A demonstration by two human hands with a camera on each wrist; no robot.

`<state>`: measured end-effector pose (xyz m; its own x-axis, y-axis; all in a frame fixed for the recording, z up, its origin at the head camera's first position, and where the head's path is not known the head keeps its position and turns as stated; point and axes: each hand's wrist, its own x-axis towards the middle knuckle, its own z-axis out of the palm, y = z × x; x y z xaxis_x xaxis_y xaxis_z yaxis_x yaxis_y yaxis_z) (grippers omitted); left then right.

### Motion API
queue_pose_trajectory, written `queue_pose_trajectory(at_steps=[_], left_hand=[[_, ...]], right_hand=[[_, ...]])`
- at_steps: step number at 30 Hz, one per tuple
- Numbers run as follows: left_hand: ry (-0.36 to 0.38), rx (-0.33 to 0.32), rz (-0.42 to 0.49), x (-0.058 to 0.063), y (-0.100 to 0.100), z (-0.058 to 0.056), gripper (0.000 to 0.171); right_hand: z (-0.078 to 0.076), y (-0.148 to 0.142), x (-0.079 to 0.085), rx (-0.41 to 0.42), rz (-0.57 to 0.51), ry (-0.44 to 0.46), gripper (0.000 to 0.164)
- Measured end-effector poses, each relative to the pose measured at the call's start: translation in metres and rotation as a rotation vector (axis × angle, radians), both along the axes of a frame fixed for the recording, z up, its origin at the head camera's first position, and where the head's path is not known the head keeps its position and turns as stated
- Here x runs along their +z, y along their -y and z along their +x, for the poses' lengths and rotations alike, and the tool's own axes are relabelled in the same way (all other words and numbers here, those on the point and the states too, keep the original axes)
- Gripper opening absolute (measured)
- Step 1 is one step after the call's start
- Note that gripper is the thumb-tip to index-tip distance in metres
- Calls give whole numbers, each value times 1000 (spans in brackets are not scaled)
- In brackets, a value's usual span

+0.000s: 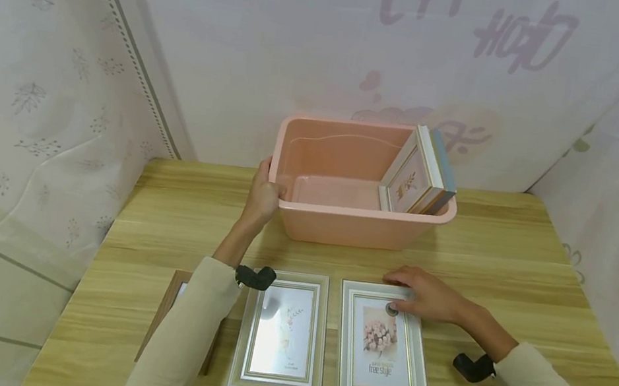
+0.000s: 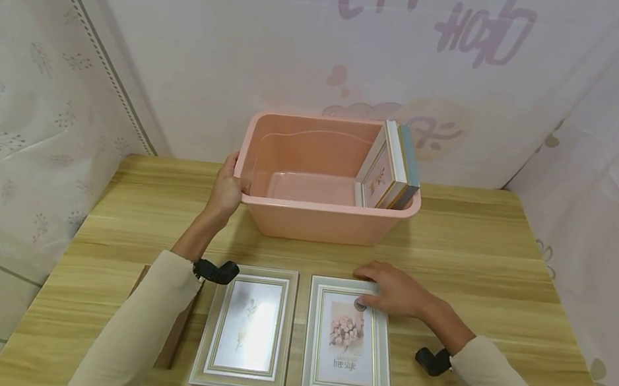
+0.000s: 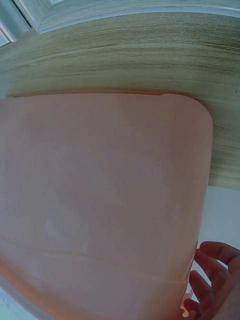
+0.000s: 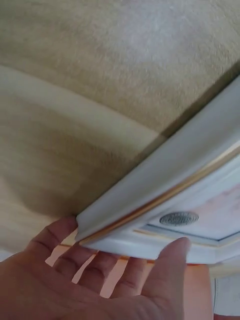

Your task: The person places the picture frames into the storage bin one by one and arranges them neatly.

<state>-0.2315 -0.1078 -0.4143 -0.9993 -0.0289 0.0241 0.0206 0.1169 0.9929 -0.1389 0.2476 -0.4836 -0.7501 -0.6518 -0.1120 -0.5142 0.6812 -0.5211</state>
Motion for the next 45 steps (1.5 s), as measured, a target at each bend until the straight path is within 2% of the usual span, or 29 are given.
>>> queue_pose_trajectory(at_steps=[5,11,15,21,27,33,38,45], left_hand=[[-4,-2,3,0,0,-1,74],[0,-5,7,2,0,-1,74],[1,-3,2,2,-1,-1,74],[2,-5,-11,3,-1,-1,76],[-1,-4,1,3,-2,0,74],[-4,-2,-7,3,-2,0,77],[-6,4,-8,3,-1,0,78],[1,-2,-1,2,0,0,75]], right_hand=[[-1,0,-7,5,-14,-69,31],[-3,-1,-12,19,-32,-93,28],[-4,-3,-10,29,-76,-97,24],[-8,-7,-4,-3,-169,68,17],[-11,-11,-6,-37,-223,227,21],[-13,-13,-2,-38,-267,299,26],[-16,-15,3,-35,-263,342,36],[-16,-18,9,-28,-315,515,40]])
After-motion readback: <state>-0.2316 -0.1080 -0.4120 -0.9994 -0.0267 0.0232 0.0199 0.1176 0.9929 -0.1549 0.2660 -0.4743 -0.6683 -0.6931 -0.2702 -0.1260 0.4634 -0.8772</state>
